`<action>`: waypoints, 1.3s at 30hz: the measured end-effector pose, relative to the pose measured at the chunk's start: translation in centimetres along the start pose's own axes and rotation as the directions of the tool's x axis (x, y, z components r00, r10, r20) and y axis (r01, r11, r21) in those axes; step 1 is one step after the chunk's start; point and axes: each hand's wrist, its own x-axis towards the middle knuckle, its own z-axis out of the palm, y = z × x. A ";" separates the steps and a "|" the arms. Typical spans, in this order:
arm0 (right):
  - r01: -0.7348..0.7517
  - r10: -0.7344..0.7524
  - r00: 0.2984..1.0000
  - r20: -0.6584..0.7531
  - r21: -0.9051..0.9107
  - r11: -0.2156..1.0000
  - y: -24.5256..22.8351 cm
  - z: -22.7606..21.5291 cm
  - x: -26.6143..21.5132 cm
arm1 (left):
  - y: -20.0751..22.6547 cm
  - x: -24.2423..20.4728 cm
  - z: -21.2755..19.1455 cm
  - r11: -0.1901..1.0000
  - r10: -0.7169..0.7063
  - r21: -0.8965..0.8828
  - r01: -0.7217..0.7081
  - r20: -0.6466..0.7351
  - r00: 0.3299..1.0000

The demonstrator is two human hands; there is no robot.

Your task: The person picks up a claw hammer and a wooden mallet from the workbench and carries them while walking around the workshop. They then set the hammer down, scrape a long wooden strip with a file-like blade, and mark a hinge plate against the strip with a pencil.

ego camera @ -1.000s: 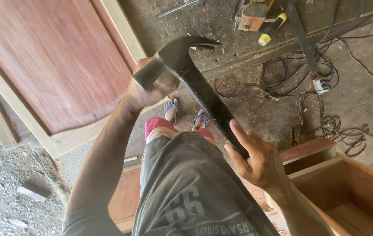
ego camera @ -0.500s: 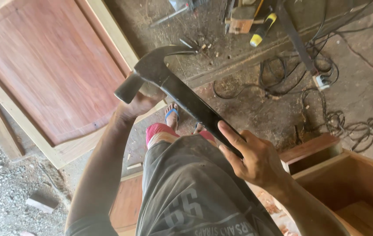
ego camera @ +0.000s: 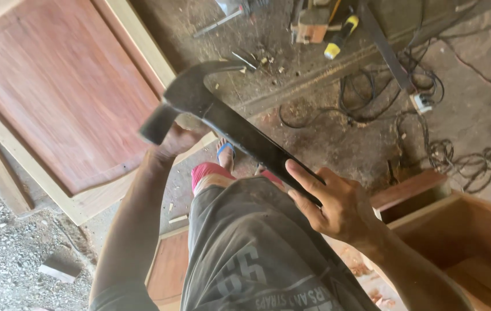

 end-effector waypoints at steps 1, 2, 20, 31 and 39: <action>0.003 -0.003 1.000 -0.004 -0.004 1.000 0.5 0.0 -0.3 | 0.2 0.4 0.1 1.000 0.005 0.002 -0.005 0.003 1.000; 0.059 -0.059 0.997 -0.047 0.010 0.998 1.0 0.1 -0.5 | 0.4 0.9 0.2 0.996 0.020 0.082 -0.020 0.002 1.000; 0.062 -0.062 0.997 -0.043 -0.011 0.998 2.1 1.9 -0.8 | 4.3 2.2 3.3 0.782 0.182 0.601 -0.166 0.034 0.983; 0.047 -0.040 0.998 -0.040 0.190 0.981 2.1 1.8 -1.4 | 7.5 5.5 5.4 0.904 0.089 0.424 -0.060 -0.048 0.995; -0.096 0.110 0.992 -0.053 0.220 0.971 1.8 1.5 -2.3 | 9.4 6.9 5.6 0.847 0.196 0.496 -0.191 0.041 0.980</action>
